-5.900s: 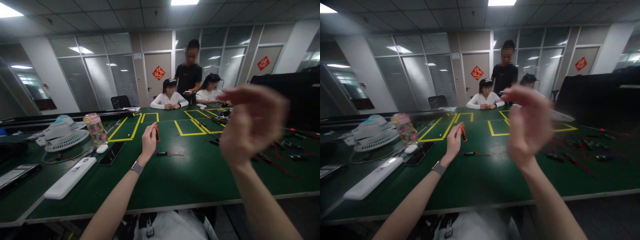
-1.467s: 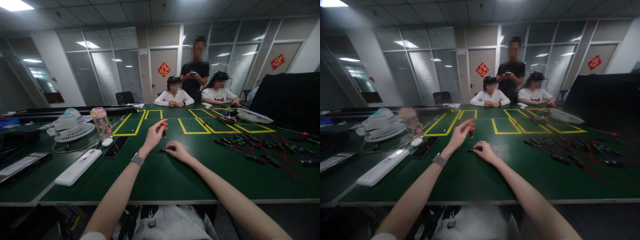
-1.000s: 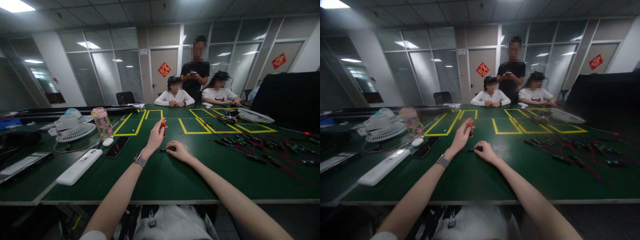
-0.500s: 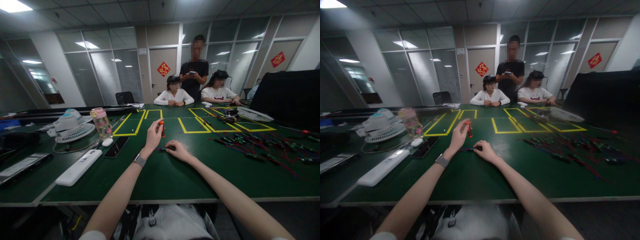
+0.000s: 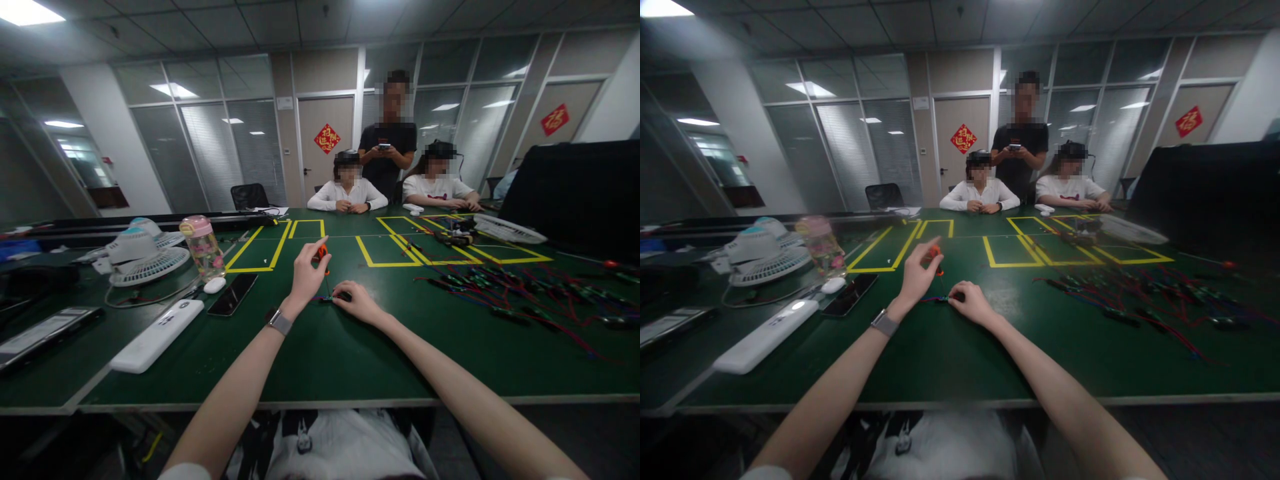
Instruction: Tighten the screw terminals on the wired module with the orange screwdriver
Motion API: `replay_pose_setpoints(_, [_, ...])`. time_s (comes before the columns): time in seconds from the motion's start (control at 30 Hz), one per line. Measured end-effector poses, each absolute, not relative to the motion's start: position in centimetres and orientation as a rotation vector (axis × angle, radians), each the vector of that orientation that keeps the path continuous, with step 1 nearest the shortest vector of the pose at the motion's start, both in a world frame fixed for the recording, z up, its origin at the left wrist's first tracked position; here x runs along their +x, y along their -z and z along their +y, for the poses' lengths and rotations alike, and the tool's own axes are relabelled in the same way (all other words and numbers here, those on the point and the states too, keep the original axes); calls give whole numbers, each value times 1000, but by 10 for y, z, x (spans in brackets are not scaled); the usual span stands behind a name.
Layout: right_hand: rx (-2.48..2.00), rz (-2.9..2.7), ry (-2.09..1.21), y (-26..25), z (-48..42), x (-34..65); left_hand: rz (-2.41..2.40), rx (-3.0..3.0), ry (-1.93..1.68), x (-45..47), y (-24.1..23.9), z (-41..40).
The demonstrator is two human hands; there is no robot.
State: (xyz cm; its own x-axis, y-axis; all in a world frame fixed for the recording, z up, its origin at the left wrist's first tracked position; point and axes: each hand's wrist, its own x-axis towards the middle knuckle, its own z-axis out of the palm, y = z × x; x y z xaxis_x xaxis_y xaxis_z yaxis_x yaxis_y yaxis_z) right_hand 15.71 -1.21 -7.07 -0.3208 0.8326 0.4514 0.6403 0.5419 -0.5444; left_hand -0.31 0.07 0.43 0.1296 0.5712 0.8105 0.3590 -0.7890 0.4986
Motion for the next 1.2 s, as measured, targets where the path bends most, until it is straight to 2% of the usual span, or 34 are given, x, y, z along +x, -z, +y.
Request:
replay_pose_setpoints(0.13, [-1172,-2064,-358,70,-12,158,1012,2235,-1750,-5,-5,0])
replay_pose_setpoints(0.3, [-1171,-2066,-357,72,-11,158,824,2171,-1643,-3,-3,4])
replay_pose_setpoints(0.57, [-1157,-2078,-347,72,-11,159,1000,2183,-1814,-1,-5,-3])
replay_pose_setpoints(0.77, [-1143,-2080,-345,73,-10,159,773,2090,-1615,-3,-7,3])
replay_pose_setpoints(1.03, [-1151,-2072,-345,72,-11,158,1013,2156,-1817,-3,-6,2])
replay_pose_setpoints(1.2, [-1157,-2076,-354,71,-13,159,907,2203,-1709,-4,-10,0])
